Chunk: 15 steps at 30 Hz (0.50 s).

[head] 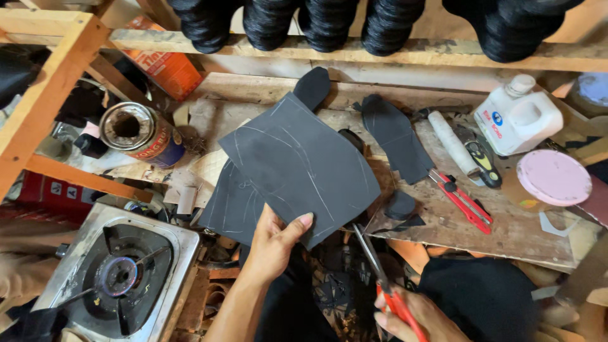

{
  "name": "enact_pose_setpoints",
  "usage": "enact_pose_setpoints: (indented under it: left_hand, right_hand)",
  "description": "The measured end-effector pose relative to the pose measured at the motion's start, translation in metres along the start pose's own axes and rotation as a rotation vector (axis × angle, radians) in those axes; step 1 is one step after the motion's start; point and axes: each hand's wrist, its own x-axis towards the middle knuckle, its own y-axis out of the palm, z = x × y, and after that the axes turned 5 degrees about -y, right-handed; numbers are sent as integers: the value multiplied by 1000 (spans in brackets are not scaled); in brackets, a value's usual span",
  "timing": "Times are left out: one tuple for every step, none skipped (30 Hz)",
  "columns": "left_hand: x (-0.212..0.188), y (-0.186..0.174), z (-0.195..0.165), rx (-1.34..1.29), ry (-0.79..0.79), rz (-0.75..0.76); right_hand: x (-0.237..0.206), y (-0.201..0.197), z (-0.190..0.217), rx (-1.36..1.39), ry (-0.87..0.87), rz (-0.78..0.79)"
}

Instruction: The person uses red-handled scissors to cut black rubber sheets along white outlines into shoe sole shapes. They repeatedly pick up sheets, cut them, and place the finished pieces on the workbench.

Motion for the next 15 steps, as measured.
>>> enact_pose_setpoints:
  left_hand:
    - [-1, 4, 3, -2, -13, 8]
    - [-1, 8, 5, -1, -25, 15]
    - [-2, 11, 7, -7, -26, 33]
    - [-3, 14, 9, -13, -27, 49]
    - [-5, 16, 10, -19, -29, 64]
    - [-5, 18, 11, -22, -37, 63]
    - [-6, 19, 11, -24, -44, 61]
    - [-7, 20, 11, -28, -49, 58]
    - [-7, 20, 11, -34, -54, 58]
    - [-8, 20, 11, -42, -59, 58]
    - [-8, 20, 11, -50, -64, 58]
    - [-8, 20, 11, -60, -79, 56]
    - [-8, 20, 11, -70, -94, 53]
    - [-9, 20, 11, -80, -110, 51]
    - [-9, 19, 10, -71, -107, 56]
  right_hand:
    - [3, 0, 9, -42, 36, -23]
    - [6, 0, 19, -84, 69, -45]
    - [7, -1, 29, -105, 74, -52]
    - [9, -2, 40, -127, 78, -56]
    - [9, -2, 50, -148, 83, -59]
    - [9, -2, 59, -170, 130, -49]
    - [10, -1, 67, -192, 176, -38]
    - [10, -1, 73, -215, 220, -27]
    - [11, -1, 78, -217, 190, -39]
    - [11, -1, 81, -218, 162, -50]
    - [12, -1, 84, -219, 133, -62]
    - [12, -1, 85, -201, 147, -51]
    - [11, -2, 85, -182, 162, -40]
    - [11, -2, 85, -163, 177, -30]
    - [12, -3, 84, -162, 150, -27]
